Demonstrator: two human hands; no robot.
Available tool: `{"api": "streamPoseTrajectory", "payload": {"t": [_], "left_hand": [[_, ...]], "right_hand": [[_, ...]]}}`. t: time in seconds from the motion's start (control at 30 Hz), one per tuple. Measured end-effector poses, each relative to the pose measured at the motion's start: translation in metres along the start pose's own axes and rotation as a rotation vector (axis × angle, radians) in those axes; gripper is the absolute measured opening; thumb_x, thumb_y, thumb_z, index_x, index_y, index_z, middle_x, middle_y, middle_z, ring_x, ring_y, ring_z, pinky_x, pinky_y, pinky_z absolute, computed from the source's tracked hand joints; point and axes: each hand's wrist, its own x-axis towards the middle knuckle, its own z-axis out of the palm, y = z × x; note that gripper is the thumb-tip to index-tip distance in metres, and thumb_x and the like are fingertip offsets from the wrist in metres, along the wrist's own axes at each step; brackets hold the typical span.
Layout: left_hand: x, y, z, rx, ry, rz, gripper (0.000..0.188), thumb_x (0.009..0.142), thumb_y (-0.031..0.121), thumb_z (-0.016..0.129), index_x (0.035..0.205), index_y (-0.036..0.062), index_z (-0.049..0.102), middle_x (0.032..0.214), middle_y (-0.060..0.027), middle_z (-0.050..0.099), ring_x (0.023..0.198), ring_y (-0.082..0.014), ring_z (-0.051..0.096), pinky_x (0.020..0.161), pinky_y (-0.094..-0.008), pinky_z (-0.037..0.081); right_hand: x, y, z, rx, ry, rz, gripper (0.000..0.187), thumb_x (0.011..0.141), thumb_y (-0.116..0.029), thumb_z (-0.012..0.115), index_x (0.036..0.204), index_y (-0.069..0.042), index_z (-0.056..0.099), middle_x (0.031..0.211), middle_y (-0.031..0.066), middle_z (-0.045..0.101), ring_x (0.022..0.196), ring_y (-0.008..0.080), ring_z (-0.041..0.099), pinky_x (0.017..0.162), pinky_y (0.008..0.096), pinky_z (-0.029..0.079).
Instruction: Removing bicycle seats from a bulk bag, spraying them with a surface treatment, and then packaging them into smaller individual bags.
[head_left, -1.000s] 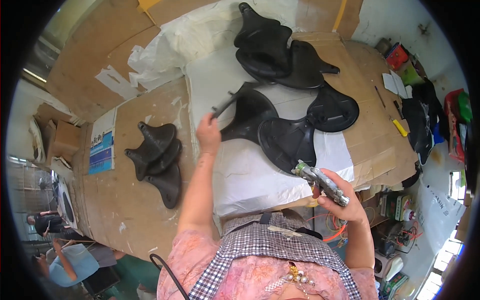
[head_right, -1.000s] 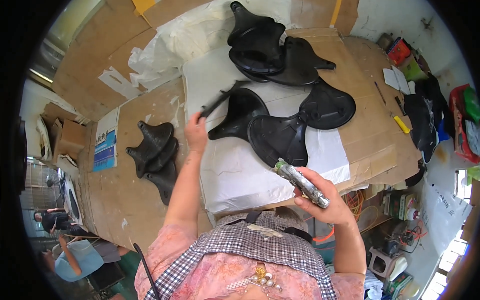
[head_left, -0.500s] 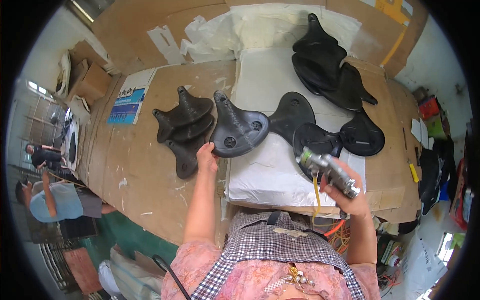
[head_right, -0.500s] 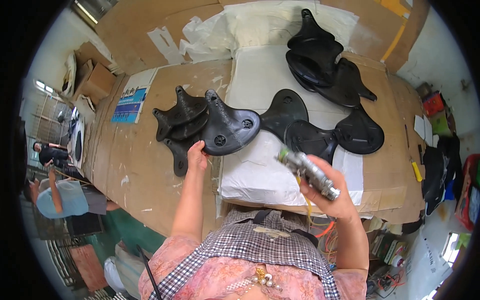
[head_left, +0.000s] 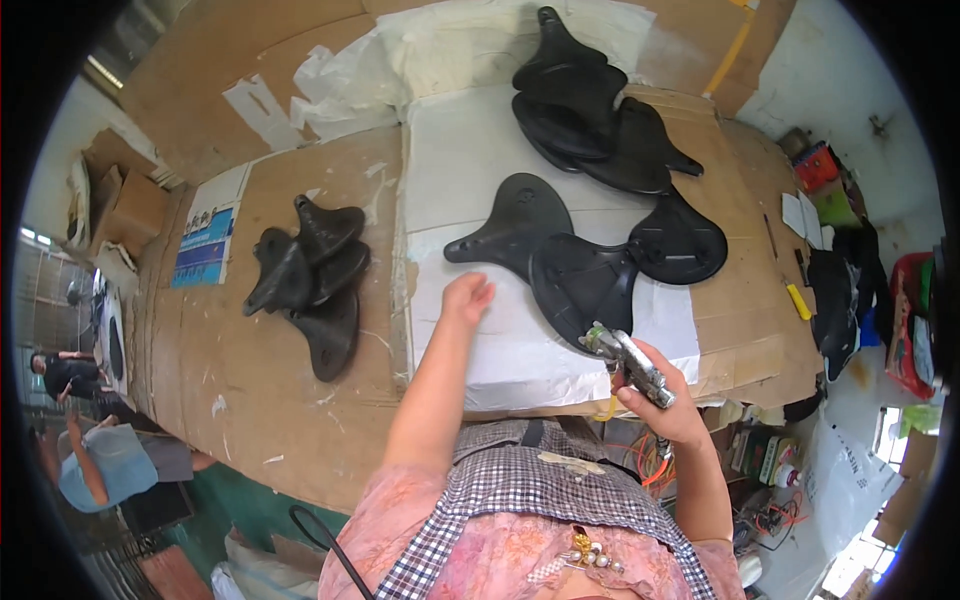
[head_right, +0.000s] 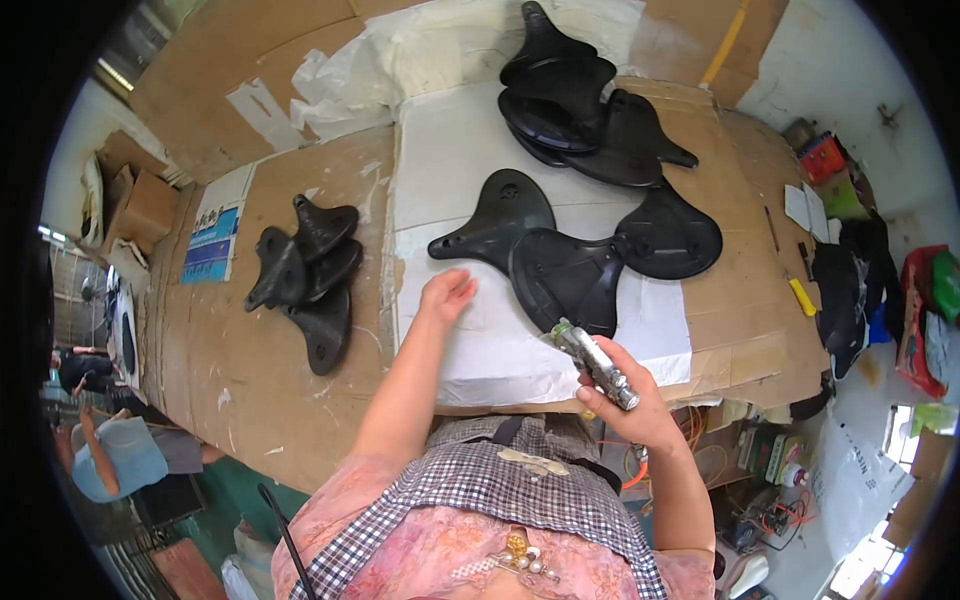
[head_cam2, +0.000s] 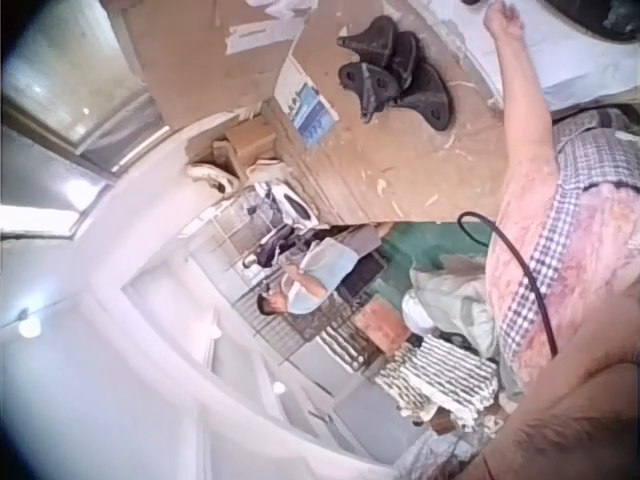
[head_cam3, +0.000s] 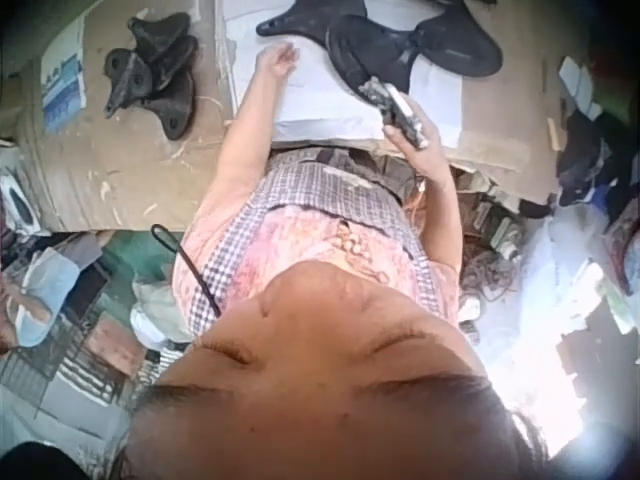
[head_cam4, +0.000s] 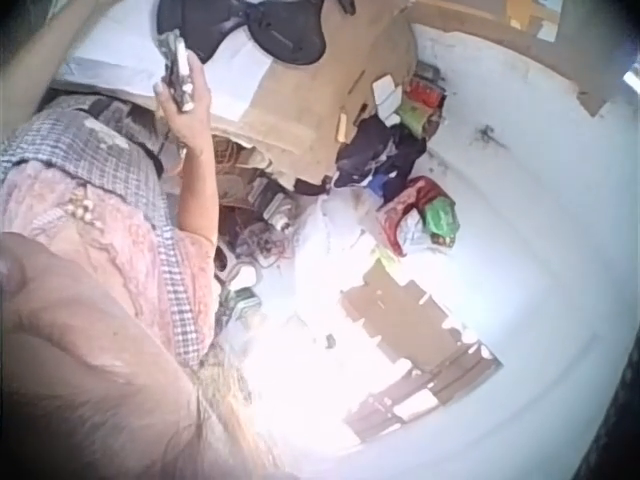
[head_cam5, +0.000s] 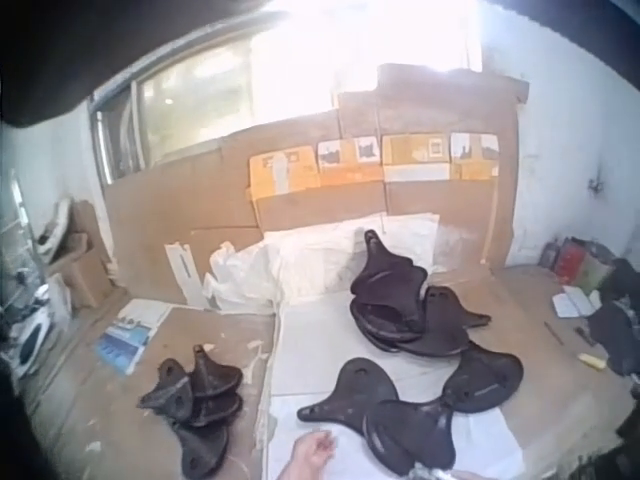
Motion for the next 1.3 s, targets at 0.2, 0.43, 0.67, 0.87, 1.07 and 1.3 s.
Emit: {"api": "streamPoseTrajectory", "payload": {"t": [0.2,0.43,0.67,0.87,1.07,1.3], "left_hand": [[0.023,0.025,0.078,0.270,0.124,0.115,0.017,0.066,0.000,0.062,0.081,0.0054,0.056,0.069,-0.0073,0.055,0.054,-0.0176,0.051,0.049,-0.0291,0.044],[0.011,-0.029,0.074,0.410,-0.213,0.198,0.039,0.068,-0.002,0.060,0.107,-0.0004,0.053,0.097,-0.0092,0.059,0.084,-0.0230,0.056,0.077,-0.0346,0.044],[-0.024,0.103,0.029,0.366,-0.358,0.396,0.029,0.076,0.000,0.053,0.104,-0.0005,0.053,0.096,-0.0100,0.061,0.086,-0.0214,0.060,0.080,-0.0330,0.048],[-0.030,0.120,-0.050,0.386,0.009,0.159,0.025,0.076,-0.001,0.053,0.101,-0.0003,0.054,0.091,-0.0115,0.061,0.079,-0.0223,0.060,0.070,-0.0341,0.050],[-0.060,0.084,-0.036,0.247,0.238,0.578,0.025,0.074,-0.004,0.054,0.099,-0.0039,0.056,0.093,-0.0115,0.061,0.081,-0.0196,0.059,0.073,-0.0303,0.048],[-0.132,0.055,0.077,0.732,-0.470,0.537,0.039,0.072,0.017,0.069,0.104,-0.0017,0.057,0.095,-0.0120,0.061,0.087,-0.0194,0.057,0.081,-0.0293,0.045]], "right_hand": [[-0.005,0.001,-0.009,-0.010,0.015,0.001,0.055,0.077,-0.006,0.066,0.126,-0.003,0.041,0.090,0.0040,0.058,0.081,0.0096,0.055,0.072,0.0256,0.047],[0.008,-0.009,-0.012,0.008,0.017,-0.085,0.056,0.076,-0.004,0.066,0.126,-0.002,0.041,0.089,0.0052,0.058,0.082,0.0104,0.055,0.074,0.0259,0.046],[0.013,-0.024,-0.022,0.069,-0.073,-0.144,0.055,0.076,-0.001,0.065,0.126,-0.002,0.041,0.091,0.0054,0.058,0.082,0.0110,0.055,0.074,0.0261,0.046],[0.030,-0.024,-0.003,-0.032,-0.186,-0.107,0.057,0.074,0.001,0.065,0.126,-0.004,0.042,0.090,0.0047,0.057,0.081,0.0113,0.055,0.073,0.0265,0.046],[0.039,-0.026,0.006,-0.119,-0.232,-0.085,0.058,0.074,0.001,0.065,0.127,-0.003,0.041,0.090,0.0053,0.058,0.082,0.0120,0.055,0.075,0.0274,0.046],[0.011,-0.025,-0.017,-0.078,-0.036,-0.117,0.055,0.075,0.000,0.064,0.126,-0.003,0.042,0.087,0.0040,0.058,0.080,0.0107,0.054,0.074,0.0258,0.045]]}}
